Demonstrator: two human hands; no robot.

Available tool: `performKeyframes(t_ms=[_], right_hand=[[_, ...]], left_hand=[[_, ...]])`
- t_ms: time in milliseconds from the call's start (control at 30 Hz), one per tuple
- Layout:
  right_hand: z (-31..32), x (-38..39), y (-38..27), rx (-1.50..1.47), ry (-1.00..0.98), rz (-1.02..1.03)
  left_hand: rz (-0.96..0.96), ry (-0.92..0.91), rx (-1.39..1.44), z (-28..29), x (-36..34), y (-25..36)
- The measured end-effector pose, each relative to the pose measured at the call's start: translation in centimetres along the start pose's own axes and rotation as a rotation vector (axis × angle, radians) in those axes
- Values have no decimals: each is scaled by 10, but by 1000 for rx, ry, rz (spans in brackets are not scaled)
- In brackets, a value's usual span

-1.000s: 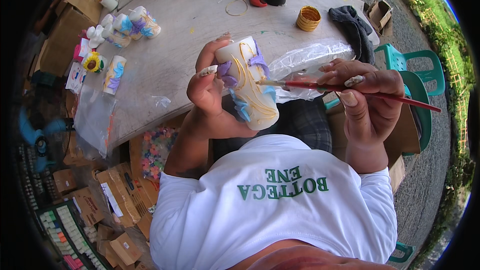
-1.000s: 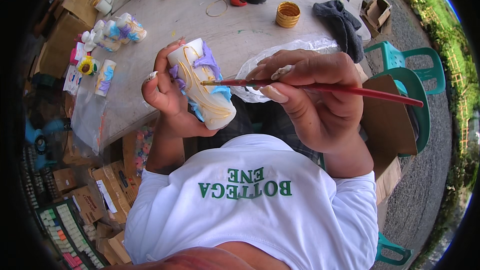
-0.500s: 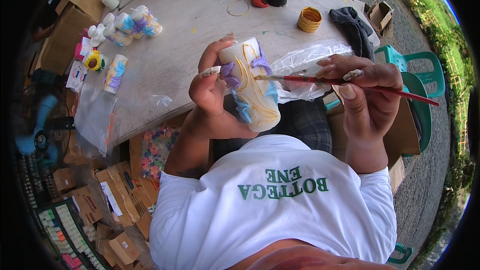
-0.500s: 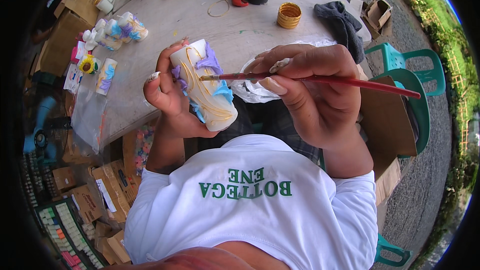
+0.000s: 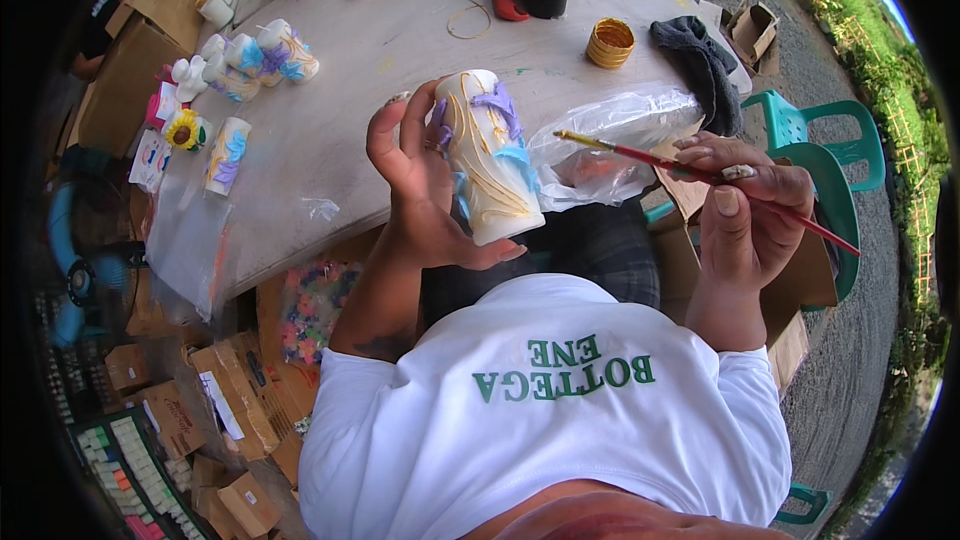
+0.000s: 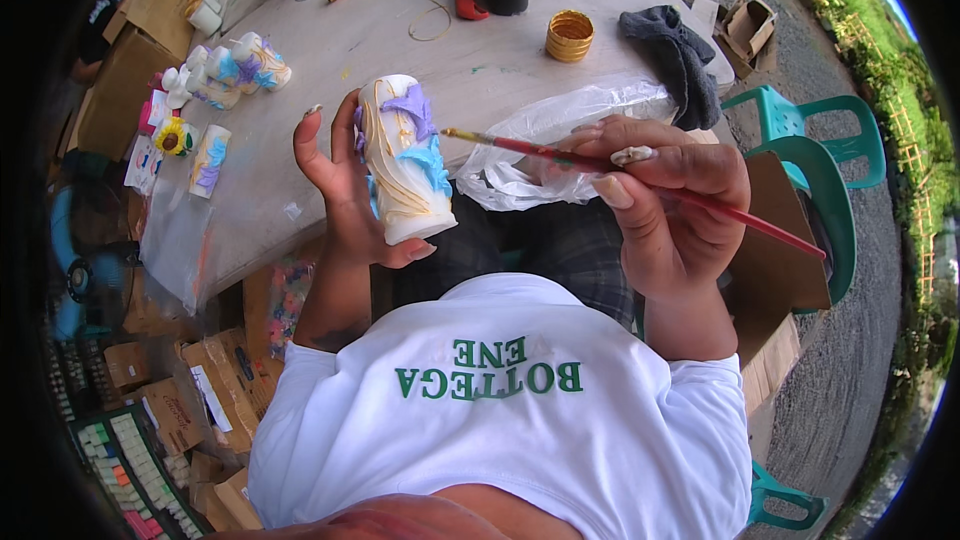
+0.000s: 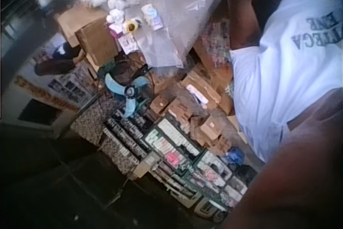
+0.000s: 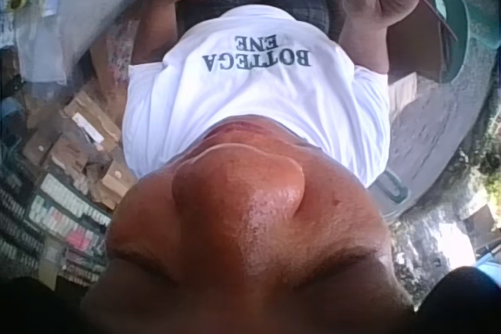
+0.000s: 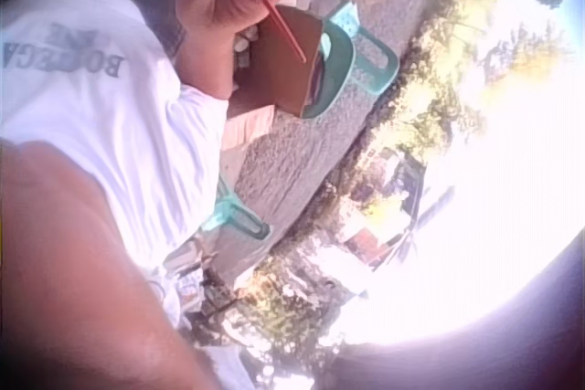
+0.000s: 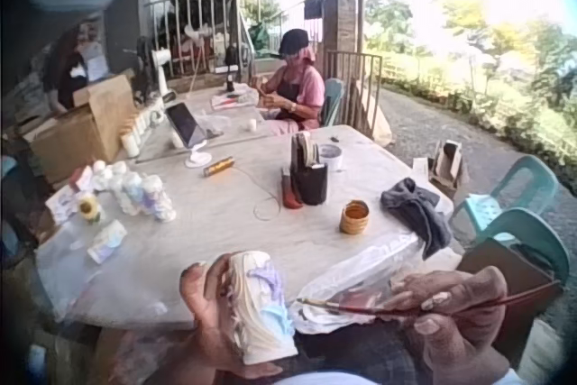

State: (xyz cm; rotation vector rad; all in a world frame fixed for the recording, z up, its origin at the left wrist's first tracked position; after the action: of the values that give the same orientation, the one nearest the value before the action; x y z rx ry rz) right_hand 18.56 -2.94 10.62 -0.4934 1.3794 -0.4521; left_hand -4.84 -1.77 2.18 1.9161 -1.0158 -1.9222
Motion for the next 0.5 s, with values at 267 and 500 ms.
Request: performKeyframes(t_ms=[267, 500], right_hand=[[48, -42, 126, 555, 15, -274], [29, -47, 190, 956, -249, -231]], left_hand=[[425, 360, 860, 10, 15, -29], [485, 348, 1099, -3, 25, -41]])
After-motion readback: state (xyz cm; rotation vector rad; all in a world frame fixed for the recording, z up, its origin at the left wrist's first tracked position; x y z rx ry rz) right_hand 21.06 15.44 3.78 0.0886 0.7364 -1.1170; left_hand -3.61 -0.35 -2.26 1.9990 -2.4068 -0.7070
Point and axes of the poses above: each hand's wrist, its own x-axis away from the middle knuckle, its own z-axis out of the back of the hand, y = z × x, the point moved 3 cm from there along -x, towards the middle knuckle, and after that the axes turned 13 degrees about x, right-handed, at the moved point
